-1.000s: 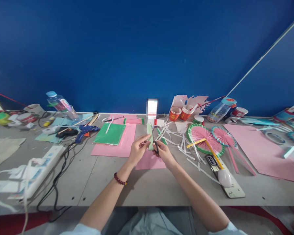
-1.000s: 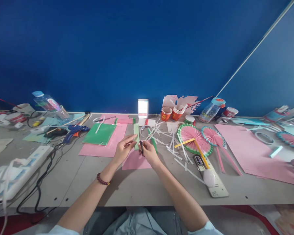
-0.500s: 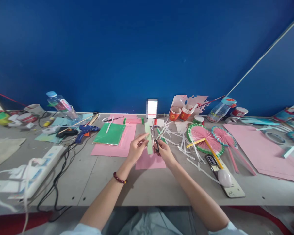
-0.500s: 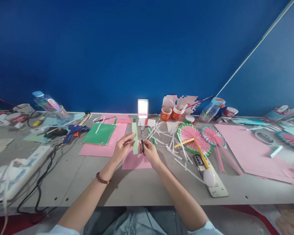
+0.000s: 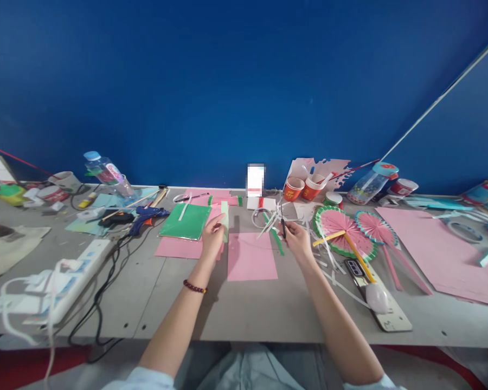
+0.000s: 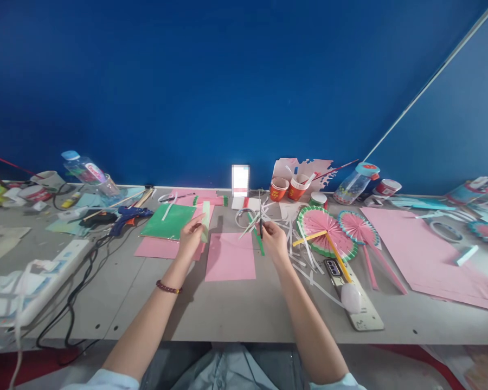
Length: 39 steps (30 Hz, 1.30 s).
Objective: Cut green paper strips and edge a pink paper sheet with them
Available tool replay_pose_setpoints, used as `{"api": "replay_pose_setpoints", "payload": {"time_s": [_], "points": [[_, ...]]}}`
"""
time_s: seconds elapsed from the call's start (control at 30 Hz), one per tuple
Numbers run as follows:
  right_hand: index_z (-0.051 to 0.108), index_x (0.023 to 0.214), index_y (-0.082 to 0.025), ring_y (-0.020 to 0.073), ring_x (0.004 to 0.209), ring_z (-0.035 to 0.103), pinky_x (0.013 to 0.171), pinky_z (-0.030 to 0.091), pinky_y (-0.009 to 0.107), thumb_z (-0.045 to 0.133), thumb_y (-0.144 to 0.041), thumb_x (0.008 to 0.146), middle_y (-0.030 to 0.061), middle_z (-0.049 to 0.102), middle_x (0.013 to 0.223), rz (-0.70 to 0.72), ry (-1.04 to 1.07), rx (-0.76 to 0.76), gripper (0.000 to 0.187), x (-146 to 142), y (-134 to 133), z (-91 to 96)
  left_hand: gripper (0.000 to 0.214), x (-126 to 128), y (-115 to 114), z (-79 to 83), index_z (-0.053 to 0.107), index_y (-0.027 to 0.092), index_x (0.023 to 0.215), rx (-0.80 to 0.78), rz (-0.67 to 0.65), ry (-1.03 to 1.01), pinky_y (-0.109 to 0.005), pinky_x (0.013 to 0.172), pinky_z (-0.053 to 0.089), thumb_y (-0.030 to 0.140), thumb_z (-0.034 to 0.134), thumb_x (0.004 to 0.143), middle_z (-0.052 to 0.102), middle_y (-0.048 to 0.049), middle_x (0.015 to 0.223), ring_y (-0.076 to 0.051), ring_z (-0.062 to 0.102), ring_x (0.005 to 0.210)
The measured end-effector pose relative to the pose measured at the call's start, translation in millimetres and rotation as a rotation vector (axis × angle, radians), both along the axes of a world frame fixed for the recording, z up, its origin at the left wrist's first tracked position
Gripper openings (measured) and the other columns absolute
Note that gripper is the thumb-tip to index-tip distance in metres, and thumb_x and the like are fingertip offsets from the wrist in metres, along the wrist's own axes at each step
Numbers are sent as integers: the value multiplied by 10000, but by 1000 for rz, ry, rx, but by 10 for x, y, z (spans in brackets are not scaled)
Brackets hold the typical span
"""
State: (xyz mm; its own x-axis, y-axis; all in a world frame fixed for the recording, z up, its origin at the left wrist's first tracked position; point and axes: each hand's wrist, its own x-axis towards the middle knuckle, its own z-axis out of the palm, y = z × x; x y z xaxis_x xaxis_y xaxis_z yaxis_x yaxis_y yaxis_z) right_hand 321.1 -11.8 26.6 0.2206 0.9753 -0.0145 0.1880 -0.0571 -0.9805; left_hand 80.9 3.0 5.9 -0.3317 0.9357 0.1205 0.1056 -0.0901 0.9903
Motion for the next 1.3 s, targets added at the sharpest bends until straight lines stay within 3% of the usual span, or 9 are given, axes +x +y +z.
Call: {"api": "replay_pose_setpoints", "payload": {"time_s": [0.1,0.23,0.5,0.63,0.73,0.87,0.93,1.13,1.3], "points": [[645,728,-170,163,577,549,525,362,251,619,-518,696,44,646,635,-94,-284,63,350,146,52,-18,369,-67,35,-4,670,172,1051,62,26,93,-249,725,502,173,538,705,646,-89,1090,-138,610,816],[647,697,-182,191,618,593,550,361,262,599,-482,711,64,682,656,-147,-560,10,304,298,104,-100,320,-158,91,-57,674,153,1018,74,18,229,-299,778,511,178,529,734,624,-116,1145,-177,615,893],[612,673,-194,203,666,607,544,347,261,630,-386,715,60,675,671,-143,-794,-94,197,371,153,-209,341,-246,121,-132,656,175,1038,220,44,527,-377,843,505,91,467,767,586,-125,1146,-244,566,1052],[602,753,-188,195,669,584,550,337,257,622,-355,737,61,649,702,-183,-870,-92,169,354,149,-204,350,-160,40,-86,666,204,1003,283,34,774,-505,994,378,34,469,769,510,-115,1297,-317,448,1202],[599,794,-186,184,654,565,552,326,253,613,-305,744,49,626,687,-176,-901,-96,130,342,143,-210,310,-13,-27,-63,654,216,1029,360,-83,850,-513,1039,329,71,515,794,485,-104,1340,-316,387,1260],[594,804,-194,175,675,552,538,302,243,598,-273,761,39,621,721,-124,-905,-100,90,323,129,-199,279,205,-100,-101,633,218,1060,433,-429,936,-439,973,411,109,480,854,567,-79,1223,-246,460,1168],[601,804,-198,171,694,549,533,292,243,575,-246,776,42,628,769,-98,-911,-101,61,301,114,-177,249,287,-128,-136,631,211,1048,426,-539,1000,-420,931,429,130,473,872,584,-70,1180,-233,477,1124],[650,795,-200,181,817,542,586,334,253,521,-206,811,58,620,853,20,-951,40,130,184,58,-133,193,380,-153,-182,660,224,924,376,-604,1110,-368,770,428,177,476,892,634,-53,901,-221,532,906],[692,771,-204,205,931,503,708,378,260,560,-224,815,59,600,858,129,-999,148,141,102,25,-146,208,384,-154,-184,652,230,891,372,-583,1183,-352,768,416,213,446,918,633,-37,869,-207,527,907]]}}
